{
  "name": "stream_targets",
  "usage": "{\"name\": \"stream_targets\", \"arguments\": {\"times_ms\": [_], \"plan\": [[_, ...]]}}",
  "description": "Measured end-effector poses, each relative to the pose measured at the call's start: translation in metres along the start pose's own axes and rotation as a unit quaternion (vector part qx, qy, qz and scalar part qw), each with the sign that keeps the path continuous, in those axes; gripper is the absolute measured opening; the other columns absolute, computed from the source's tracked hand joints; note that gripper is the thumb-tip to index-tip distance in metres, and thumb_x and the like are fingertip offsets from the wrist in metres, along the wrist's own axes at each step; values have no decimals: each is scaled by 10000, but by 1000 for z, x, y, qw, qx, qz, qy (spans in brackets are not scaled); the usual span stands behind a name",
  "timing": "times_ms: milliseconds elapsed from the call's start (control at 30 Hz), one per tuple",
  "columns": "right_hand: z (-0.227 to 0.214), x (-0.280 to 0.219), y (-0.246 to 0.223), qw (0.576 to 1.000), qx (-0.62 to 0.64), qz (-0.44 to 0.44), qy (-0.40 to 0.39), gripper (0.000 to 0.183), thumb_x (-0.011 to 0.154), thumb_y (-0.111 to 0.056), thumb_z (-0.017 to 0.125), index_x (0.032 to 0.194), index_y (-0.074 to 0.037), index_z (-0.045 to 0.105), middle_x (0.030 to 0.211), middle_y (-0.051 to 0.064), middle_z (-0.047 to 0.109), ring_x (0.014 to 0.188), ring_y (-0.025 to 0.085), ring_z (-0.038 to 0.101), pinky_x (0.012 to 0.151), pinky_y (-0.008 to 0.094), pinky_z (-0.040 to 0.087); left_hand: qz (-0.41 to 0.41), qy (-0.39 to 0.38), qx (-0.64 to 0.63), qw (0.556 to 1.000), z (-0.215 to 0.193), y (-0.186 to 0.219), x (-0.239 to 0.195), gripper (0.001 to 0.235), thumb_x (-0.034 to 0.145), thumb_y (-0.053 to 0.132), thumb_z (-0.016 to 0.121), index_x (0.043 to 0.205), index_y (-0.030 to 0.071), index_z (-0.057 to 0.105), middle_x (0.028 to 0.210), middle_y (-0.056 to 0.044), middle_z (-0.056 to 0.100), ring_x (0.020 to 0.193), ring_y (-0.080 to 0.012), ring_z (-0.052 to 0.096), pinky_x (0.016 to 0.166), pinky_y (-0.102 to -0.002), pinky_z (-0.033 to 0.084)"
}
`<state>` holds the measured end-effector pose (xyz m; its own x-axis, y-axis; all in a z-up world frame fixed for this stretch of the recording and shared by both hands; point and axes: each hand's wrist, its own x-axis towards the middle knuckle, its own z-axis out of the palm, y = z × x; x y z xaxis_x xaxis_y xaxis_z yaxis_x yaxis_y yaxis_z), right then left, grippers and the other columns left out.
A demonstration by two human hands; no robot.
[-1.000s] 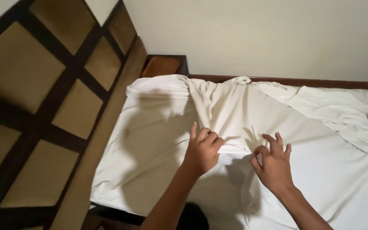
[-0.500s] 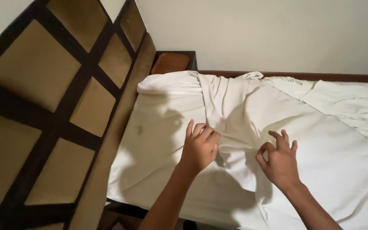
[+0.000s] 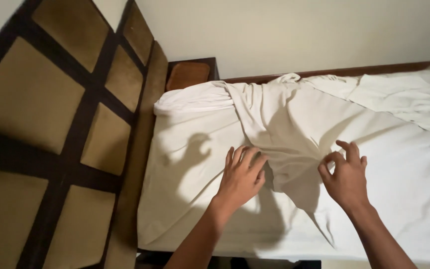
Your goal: The person spreads a white bed sheet over a mattress and works it across the surface, pulling the fabric taut and tucking the edges and corners under the mattress sides, smoothing wrinkles as they move around the bed.
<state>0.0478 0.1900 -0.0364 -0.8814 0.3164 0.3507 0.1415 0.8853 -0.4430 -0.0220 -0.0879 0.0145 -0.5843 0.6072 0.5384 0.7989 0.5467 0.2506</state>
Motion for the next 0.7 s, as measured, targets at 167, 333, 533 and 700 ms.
{"name": "stream_targets", "arguments": {"times_ms": [167, 333, 533, 700], "plan": [[-3, -12, -23, 999, 7, 0, 36, 137, 876, -191, 717, 960, -83, 715, 1504, 222, 508, 1500, 484, 356, 1142, 678, 290, 29, -17, -20, 999, 14, -6, -1, 393, 877, 178, 741, 1244, 61, 663, 1328, -155, 549, 1287, -362, 498, 1131, -612, 355], [-3, -28, -35, 998, 14, 15, 53, 196, 868, -187, 716, 1042, -100, 697, 1507, 207, 508, 1511, 489, 344, 1140, 687, 300, 40, -33, -35, 998, 22, -9, -1, 448, 857, 196, 761, 1270, 62, 651, 1333, -160, 547, 1289, -373, 480, 1116, -618, 353], [-3, -38, -39, 998, 6, 25, 54, 236, 862, -180, 729, 1082, -100, 698, 1510, 224, 485, 1498, 501, 335, 1132, 707, 284, 38, -61, -37, 997, 16, -10, -2, 486, 842, 216, 776, 1282, 60, 641, 1344, -186, 524, 1285, -397, 467, 1097, -611, 357], [-2, -44, -45, 999, 8, 29, 43, 248, 840, -174, 737, 1076, -109, 705, 1519, 208, 472, 1504, 493, 309, 1144, 706, 273, 38, -62, -34, 997, 14, -10, -6, 478, 843, 214, 775, 1274, 59, 639, 1343, -189, 514, 1287, -389, 473, 1116, -582, 364]]}}
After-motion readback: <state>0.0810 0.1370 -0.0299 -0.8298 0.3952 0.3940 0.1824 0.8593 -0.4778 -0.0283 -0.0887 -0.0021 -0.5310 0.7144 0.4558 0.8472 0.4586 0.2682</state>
